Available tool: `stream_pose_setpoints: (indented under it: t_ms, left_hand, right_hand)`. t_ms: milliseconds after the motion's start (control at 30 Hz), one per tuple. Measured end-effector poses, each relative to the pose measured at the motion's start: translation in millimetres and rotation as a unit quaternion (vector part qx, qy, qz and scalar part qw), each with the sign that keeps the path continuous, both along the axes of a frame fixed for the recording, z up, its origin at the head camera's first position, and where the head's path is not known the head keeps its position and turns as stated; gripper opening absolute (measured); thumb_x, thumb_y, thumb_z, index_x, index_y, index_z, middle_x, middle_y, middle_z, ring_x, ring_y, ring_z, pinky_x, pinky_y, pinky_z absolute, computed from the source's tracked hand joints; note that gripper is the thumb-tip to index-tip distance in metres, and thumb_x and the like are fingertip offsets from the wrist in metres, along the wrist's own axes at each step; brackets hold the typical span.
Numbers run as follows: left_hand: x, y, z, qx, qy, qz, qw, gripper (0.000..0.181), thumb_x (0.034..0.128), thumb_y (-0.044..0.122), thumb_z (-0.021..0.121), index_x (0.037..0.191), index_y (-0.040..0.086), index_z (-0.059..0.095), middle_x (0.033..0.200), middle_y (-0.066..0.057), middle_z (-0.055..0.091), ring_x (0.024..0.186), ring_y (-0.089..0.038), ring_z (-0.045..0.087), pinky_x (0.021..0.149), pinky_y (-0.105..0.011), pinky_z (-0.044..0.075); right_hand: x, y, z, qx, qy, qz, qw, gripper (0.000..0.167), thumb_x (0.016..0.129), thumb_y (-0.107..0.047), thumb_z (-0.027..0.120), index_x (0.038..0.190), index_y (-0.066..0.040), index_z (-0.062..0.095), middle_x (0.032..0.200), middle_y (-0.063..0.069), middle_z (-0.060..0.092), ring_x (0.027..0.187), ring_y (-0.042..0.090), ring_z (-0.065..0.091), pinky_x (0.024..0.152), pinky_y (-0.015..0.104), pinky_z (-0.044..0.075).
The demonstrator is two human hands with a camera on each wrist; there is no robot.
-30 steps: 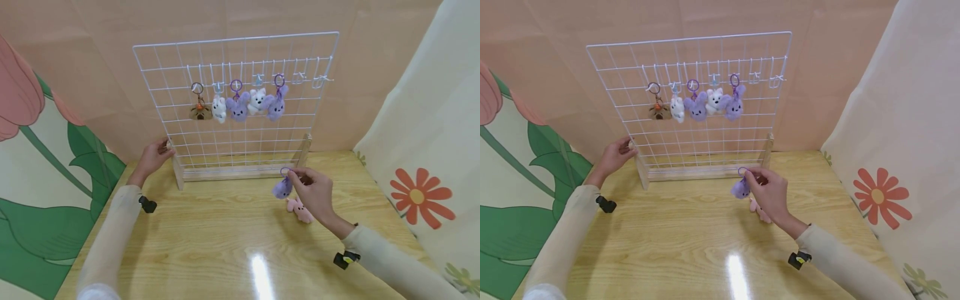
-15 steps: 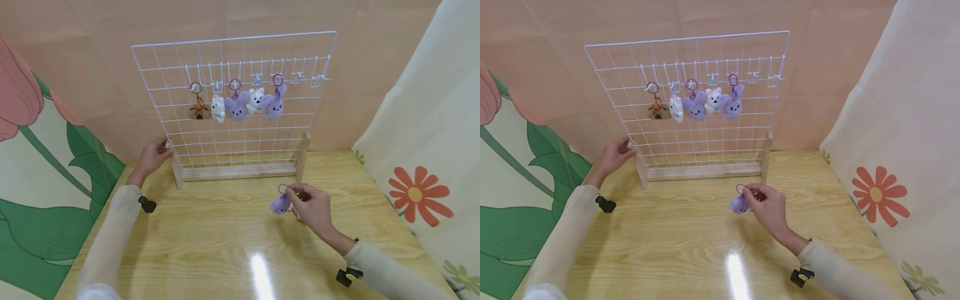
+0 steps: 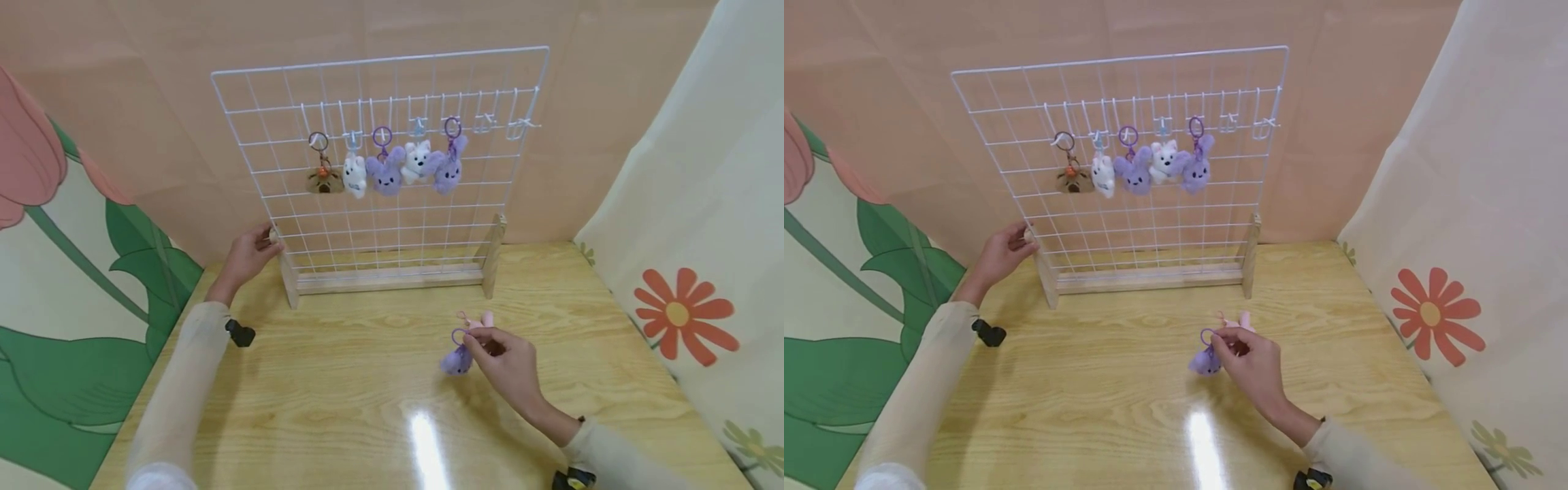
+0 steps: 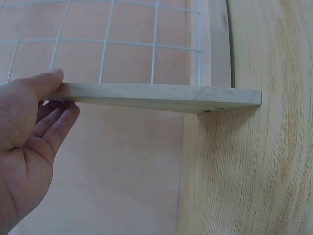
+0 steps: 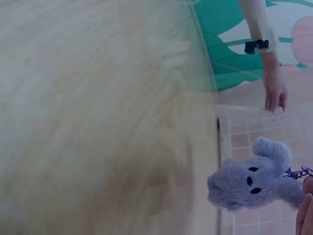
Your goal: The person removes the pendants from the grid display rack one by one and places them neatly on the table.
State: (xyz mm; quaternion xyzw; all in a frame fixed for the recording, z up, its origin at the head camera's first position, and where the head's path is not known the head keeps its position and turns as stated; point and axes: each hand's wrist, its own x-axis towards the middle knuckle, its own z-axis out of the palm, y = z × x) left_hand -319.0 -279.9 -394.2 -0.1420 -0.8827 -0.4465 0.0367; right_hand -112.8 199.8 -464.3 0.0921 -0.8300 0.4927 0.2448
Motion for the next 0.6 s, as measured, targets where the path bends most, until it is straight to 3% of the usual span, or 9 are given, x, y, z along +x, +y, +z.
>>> stream_pose_setpoints:
  t_ms: [233, 600]
  left_hand:
    - [-1.9, 0.1, -0.7, -0.006, 0.0, 0.006, 1.0, 0.065, 0.1044, 0.018, 0.062, 0.157, -0.006, 0.031, 0.154, -0.03, 0.041, 0.137, -0.044, 0.05, 0.109, -0.05, 0.049]
    - [-0.5, -0.2, 0.3, -0.013, 0.003, 0.007, 0.9999, 0.066, 0.1047, 0.018, 0.061, 0.157, -0.006, 0.03, 0.153, -0.031, 0.042, 0.136, -0.044, 0.05, 0.108, -0.052, 0.049]
  right_hand:
    - [-3.6, 0.7, -11.4, 0.005, -0.007, -0.004, 0.9999, 0.004, 0.086, -0.004, 0.081, 0.088, -0.008, 0.08, 0.074, -0.002, 0.073, 0.056, 0.007, 0.06, 0.047, 0.016, 0.05]
    - [-27.9, 5.1, -13.7, 0.056, -0.018, -0.021, 0.998, 0.004, 0.09, -0.014, 0.081, 0.091, -0.01, 0.081, 0.079, -0.001, 0.075, 0.054, 0.005, 0.059, 0.043, 0.016, 0.047]
